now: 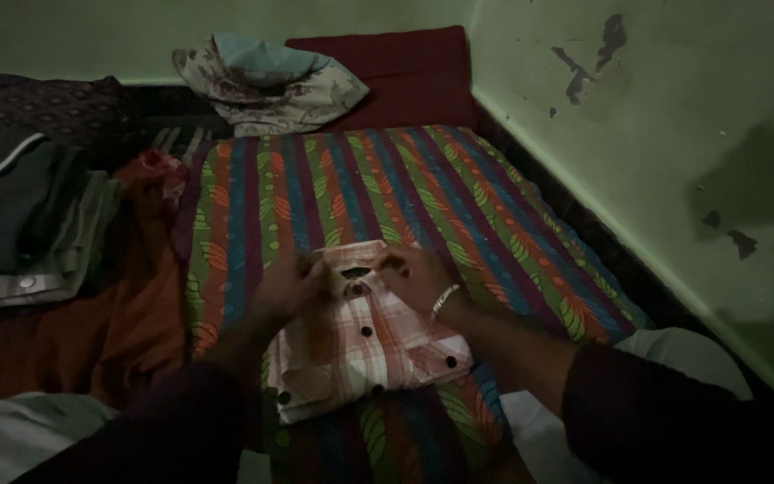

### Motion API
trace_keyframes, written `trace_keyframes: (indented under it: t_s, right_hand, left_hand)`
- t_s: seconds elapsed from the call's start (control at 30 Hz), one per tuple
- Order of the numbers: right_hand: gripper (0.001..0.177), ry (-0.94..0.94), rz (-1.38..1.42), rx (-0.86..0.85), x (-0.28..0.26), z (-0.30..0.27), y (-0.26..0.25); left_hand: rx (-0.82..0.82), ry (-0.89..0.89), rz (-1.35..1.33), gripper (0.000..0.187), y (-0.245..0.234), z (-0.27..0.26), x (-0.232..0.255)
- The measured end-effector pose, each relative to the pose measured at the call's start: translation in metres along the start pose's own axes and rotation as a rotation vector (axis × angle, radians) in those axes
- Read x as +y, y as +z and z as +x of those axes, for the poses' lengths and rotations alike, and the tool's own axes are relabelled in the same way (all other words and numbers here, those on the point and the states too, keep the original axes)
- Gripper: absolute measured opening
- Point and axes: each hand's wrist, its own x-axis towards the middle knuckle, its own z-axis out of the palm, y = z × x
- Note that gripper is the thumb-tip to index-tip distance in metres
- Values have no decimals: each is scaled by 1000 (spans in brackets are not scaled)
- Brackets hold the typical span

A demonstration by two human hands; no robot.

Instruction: The person folds a shirt by hand on a bed, smoothing the fabric, folding in the sleeves, and then folding the body of the shirt into a rectangle before placing it on a stack of other folded clothes.

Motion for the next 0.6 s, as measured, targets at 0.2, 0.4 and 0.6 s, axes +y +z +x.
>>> trace_keyframes:
  t_s: [0.2,0.4,0.6]
  right_hand:
    - [24,182,132,-237,-4,26,-21]
    - [37,-33,-480,-583,-40,38,-41]
    - [45,75,-586,-527,-34,45,-49]
  left_hand:
    - [-62,425,182,48,-7,29,4]
    - [-286,353,561,33,-19,29,20]
    - [-260,452,165,38,-23,15,25]
